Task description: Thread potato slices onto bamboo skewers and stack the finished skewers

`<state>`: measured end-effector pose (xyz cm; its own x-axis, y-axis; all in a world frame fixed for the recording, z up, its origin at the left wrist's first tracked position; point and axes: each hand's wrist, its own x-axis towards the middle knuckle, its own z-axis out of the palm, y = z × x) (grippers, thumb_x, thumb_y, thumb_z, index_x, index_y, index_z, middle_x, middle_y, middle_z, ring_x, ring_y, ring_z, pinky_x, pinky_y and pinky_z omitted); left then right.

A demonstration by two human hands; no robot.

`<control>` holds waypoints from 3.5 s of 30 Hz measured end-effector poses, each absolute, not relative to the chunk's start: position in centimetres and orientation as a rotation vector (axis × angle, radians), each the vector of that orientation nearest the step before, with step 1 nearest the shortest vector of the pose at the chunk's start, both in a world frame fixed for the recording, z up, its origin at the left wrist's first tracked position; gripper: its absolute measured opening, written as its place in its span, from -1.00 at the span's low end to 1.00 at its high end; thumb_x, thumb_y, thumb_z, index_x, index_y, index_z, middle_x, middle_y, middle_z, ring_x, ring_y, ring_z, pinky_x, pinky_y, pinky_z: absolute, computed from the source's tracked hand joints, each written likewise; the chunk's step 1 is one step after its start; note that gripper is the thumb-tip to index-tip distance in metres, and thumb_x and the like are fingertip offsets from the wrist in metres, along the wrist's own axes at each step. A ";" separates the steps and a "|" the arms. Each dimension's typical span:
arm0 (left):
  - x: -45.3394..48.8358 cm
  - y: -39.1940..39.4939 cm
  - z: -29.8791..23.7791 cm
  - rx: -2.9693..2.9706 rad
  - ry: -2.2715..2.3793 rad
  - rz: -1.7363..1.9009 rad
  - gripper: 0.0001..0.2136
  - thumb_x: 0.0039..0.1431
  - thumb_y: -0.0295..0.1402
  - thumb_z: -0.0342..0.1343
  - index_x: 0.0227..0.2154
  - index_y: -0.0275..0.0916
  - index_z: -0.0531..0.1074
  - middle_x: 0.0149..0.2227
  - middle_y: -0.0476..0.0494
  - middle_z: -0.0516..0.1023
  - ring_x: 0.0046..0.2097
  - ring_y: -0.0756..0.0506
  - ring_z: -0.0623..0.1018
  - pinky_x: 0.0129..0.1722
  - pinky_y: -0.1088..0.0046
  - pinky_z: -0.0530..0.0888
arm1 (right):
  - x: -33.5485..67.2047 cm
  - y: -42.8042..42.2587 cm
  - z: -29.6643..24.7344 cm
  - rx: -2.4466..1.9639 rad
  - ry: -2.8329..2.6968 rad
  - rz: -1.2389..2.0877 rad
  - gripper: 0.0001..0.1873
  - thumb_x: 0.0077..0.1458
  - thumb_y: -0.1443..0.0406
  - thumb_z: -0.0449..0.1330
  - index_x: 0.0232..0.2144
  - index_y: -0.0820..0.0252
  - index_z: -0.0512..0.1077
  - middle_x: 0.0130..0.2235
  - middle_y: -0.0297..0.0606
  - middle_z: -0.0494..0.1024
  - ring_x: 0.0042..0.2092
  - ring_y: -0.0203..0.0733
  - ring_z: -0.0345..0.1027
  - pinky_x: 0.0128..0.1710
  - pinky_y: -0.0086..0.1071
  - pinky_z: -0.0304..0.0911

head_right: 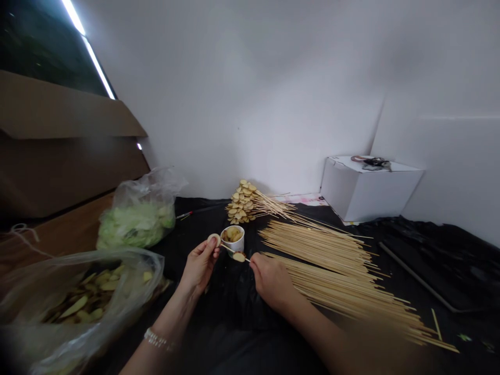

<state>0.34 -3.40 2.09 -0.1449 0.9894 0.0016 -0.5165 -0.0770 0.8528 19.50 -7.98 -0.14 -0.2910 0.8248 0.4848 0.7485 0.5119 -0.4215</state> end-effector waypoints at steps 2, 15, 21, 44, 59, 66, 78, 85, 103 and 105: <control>0.4 -3.4 1.9 0.767 0.870 1.554 -0.71 -0.29 -0.28 0.44 -0.49 -0.36 0.58 -0.54 -0.03 0.50 -0.53 0.14 0.37 -0.52 0.68 0.32 | 19.6 -8.0 -0.4 -1.275 -2.100 0.085 -0.73 0.28 0.34 -0.08 -0.41 0.19 0.35 -0.43 -0.27 0.46 -0.37 -0.22 0.32 -0.35 -0.40 0.09; 0.5 -3.3 1.5 0.784 0.887 1.514 -0.70 -0.31 -0.26 0.44 -0.51 -0.37 0.58 -0.52 -0.07 0.51 -0.52 0.13 0.36 -0.54 0.67 0.31 | 19.8 -8.0 -0.2 -1.290 -2.129 0.134 -0.73 0.27 0.36 -0.10 -0.39 0.18 0.35 -0.41 -0.25 0.47 -0.35 -0.21 0.32 -0.35 -0.40 0.05; 0.7 -3.4 1.4 0.812 0.879 1.506 -0.71 -0.27 -0.27 0.43 -0.52 -0.38 0.57 -0.53 -0.06 0.50 -0.51 0.14 0.36 -0.52 0.68 0.31 | 19.7 -8.1 -0.2 -1.332 -2.094 0.145 -0.76 0.26 0.33 -0.07 -0.39 0.17 0.35 -0.40 -0.25 0.48 -0.34 -0.20 0.33 -0.33 -0.39 0.05; 1.2 -3.6 1.2 0.800 0.944 1.447 -0.68 -0.37 -0.24 0.45 -0.54 -0.37 0.58 -0.54 -0.09 0.54 -0.52 0.14 0.37 -0.53 0.68 0.29 | 19.9 -8.1 0.7 -1.356 -2.154 0.368 -0.76 0.24 0.37 -0.07 -0.44 0.17 0.31 -0.45 -0.29 0.45 -0.42 -0.24 0.28 -0.41 -0.42 0.02; 1.3 -3.8 1.2 0.853 0.966 1.413 -0.70 -0.31 -0.24 0.43 -0.53 -0.35 0.58 -0.52 -0.10 0.54 -0.53 0.12 0.36 -0.53 0.63 0.30 | 19.8 -8.1 1.0 -1.263 -2.038 0.552 -0.73 0.19 0.41 -0.03 -0.54 0.16 0.27 -0.53 -0.37 0.39 -0.45 -0.28 0.26 -0.40 -0.44 0.06; 1.7 -4.1 1.4 0.891 0.973 1.402 -0.71 -0.28 -0.23 0.42 -0.52 -0.35 0.58 -0.52 -0.09 0.54 -0.52 0.13 0.36 -0.53 0.65 0.28 | 19.9 -7.7 -0.3 -1.253 -1.986 0.340 -0.81 0.17 0.41 -0.02 -0.47 0.17 0.30 -0.45 -0.31 0.43 -0.40 -0.24 0.27 -0.38 -0.42 0.04; 1.6 -3.9 0.8 0.906 0.993 1.380 -0.71 -0.27 -0.22 0.41 -0.53 -0.35 0.58 -0.52 -0.11 0.54 -0.52 0.10 0.37 -0.53 0.62 0.28 | 19.8 -7.8 0.4 -1.249 -1.973 0.525 -0.77 0.15 0.42 0.01 -0.54 0.17 0.29 -0.52 -0.37 0.42 -0.45 -0.28 0.27 -0.39 -0.44 0.07; 1.9 -4.2 0.8 0.946 1.023 1.368 -0.70 -0.27 -0.20 0.41 -0.54 -0.35 0.57 -0.53 -0.11 0.54 -0.54 0.09 0.36 -0.55 0.60 0.27 | 19.9 -7.8 0.1 -1.237 -1.970 0.470 -0.80 0.14 0.42 0.00 -0.51 0.16 0.30 -0.48 -0.34 0.42 -0.41 -0.26 0.28 -0.38 -0.43 0.06; 1.8 -4.4 0.9 1.022 1.029 1.302 -0.68 -0.22 -0.17 0.38 -0.47 -0.35 0.60 -0.56 -0.11 0.51 -0.55 0.09 0.33 -0.55 0.59 0.23 | 19.7 -7.8 0.1 -1.264 -1.932 0.539 -0.80 0.12 0.42 0.01 -0.51 0.17 0.33 -0.48 -0.32 0.46 -0.40 -0.25 0.31 -0.38 -0.44 0.11; 2.0 -4.5 0.7 1.041 1.016 1.292 -0.69 -0.21 -0.17 0.38 -0.49 -0.35 0.60 -0.58 -0.09 0.50 -0.55 0.09 0.33 -0.56 0.59 0.22 | 19.6 -7.9 0.1 -1.270 -1.911 0.636 -0.80 0.13 0.42 0.00 -0.49 0.17 0.34 -0.51 -0.34 0.45 -0.44 -0.27 0.30 -0.42 -0.45 0.10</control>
